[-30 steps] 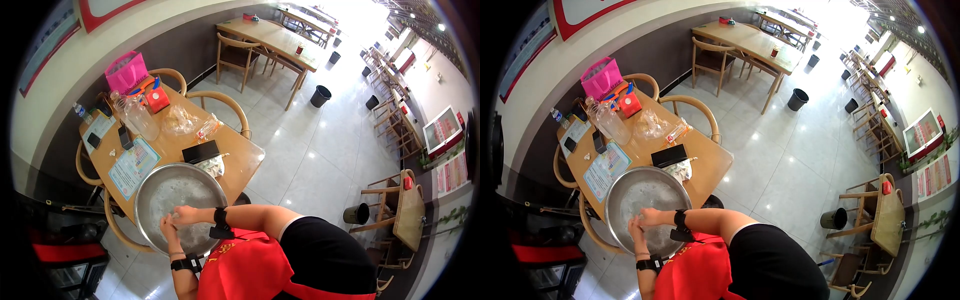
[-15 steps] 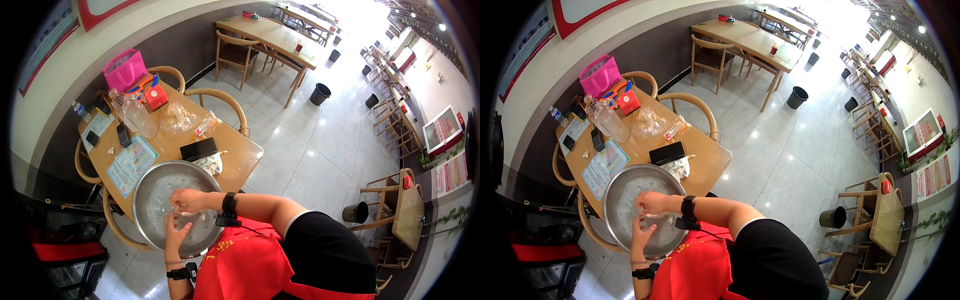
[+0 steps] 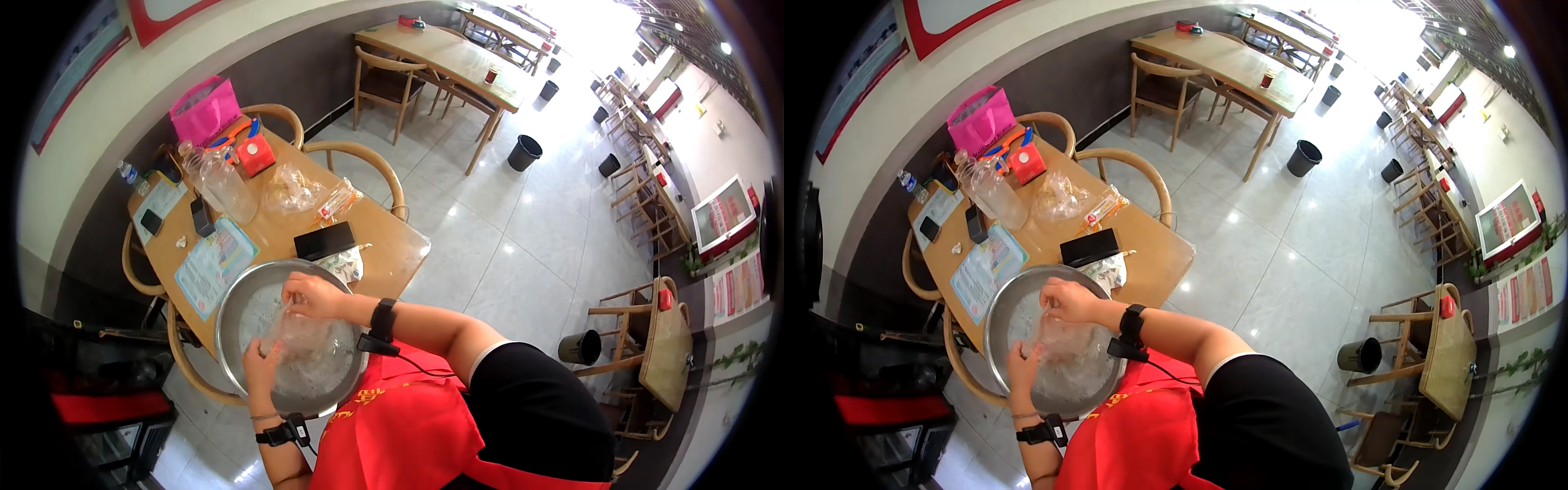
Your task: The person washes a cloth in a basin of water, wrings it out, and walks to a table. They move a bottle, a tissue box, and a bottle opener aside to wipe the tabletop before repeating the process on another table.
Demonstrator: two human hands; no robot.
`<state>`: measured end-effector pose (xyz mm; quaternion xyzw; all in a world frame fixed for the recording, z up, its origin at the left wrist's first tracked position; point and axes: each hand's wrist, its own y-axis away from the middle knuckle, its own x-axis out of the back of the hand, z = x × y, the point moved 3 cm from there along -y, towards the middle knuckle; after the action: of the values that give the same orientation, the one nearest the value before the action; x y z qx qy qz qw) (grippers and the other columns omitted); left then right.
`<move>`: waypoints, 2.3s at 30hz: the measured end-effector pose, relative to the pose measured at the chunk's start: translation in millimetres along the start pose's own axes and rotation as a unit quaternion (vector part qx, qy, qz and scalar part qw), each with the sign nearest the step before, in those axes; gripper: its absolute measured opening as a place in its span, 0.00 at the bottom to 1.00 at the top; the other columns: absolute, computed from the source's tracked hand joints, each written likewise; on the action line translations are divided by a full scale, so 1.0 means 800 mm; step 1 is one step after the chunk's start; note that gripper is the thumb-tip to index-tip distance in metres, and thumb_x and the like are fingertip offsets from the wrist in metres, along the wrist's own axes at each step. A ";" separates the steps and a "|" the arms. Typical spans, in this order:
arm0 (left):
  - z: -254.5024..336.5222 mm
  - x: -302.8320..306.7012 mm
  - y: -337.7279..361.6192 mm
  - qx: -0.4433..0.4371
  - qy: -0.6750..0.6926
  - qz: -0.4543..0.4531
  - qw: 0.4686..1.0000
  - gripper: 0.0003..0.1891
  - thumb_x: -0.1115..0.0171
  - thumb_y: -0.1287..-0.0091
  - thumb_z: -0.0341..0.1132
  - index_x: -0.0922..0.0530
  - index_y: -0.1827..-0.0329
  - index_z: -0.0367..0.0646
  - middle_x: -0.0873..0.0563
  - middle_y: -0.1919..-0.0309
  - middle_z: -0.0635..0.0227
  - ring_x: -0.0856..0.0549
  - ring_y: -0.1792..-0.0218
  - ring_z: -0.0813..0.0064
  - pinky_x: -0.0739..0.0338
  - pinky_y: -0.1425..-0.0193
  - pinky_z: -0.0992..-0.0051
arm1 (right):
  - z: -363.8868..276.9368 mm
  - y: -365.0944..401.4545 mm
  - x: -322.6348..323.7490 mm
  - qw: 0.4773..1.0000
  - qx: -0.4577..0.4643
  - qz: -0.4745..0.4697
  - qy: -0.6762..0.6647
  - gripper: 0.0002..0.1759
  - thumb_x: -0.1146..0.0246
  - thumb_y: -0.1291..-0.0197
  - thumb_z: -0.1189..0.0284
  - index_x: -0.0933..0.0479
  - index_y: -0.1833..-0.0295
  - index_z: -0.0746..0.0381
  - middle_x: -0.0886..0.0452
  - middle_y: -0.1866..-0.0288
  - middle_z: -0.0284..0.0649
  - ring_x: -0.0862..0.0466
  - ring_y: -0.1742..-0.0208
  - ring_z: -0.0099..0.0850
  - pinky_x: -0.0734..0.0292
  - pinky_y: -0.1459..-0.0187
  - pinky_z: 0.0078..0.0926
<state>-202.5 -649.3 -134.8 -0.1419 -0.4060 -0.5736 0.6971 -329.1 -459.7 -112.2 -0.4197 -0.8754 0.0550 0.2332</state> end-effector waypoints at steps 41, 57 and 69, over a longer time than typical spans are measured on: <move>-0.130 -0.161 0.014 -0.093 -0.147 -0.324 0.930 0.08 0.34 0.51 0.36 0.16 0.67 0.49 0.14 0.64 0.62 0.17 0.58 0.58 0.25 0.52 0.64 | 0.108 0.110 -0.129 0.782 -0.134 -0.465 0.392 0.20 0.39 0.49 0.69 0.23 0.49 0.62 0.29 0.42 0.42 0.33 0.36 0.41 0.34 0.39 0.42; -0.018 -0.005 0.066 -0.035 -0.140 -0.056 0.988 0.05 0.36 0.42 0.39 0.17 0.67 0.52 0.15 0.71 0.72 0.21 0.52 0.68 0.59 0.27 0.54 | 0.000 0.061 -0.072 0.943 -0.080 -0.271 0.175 0.09 0.35 0.50 0.67 0.24 0.65 0.58 0.18 0.66 0.39 0.19 0.58 0.38 0.31 0.50 0.38; 0.072 0.063 0.078 -0.202 0.106 0.163 0.960 0.23 0.25 0.52 0.37 0.25 0.53 0.47 0.19 0.58 0.68 0.22 0.52 0.69 0.43 0.31 0.61 | -0.111 -0.002 -0.054 0.978 0.123 -0.133 0.101 0.06 0.38 0.50 0.73 0.22 0.65 0.56 0.21 0.66 0.33 0.23 0.58 0.36 0.37 0.49 0.34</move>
<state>-167.7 -626.9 -45.2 -0.2825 -0.1768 -0.5340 0.7770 -266.7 -502.2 -49.0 -0.2712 -0.8819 0.0880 0.3755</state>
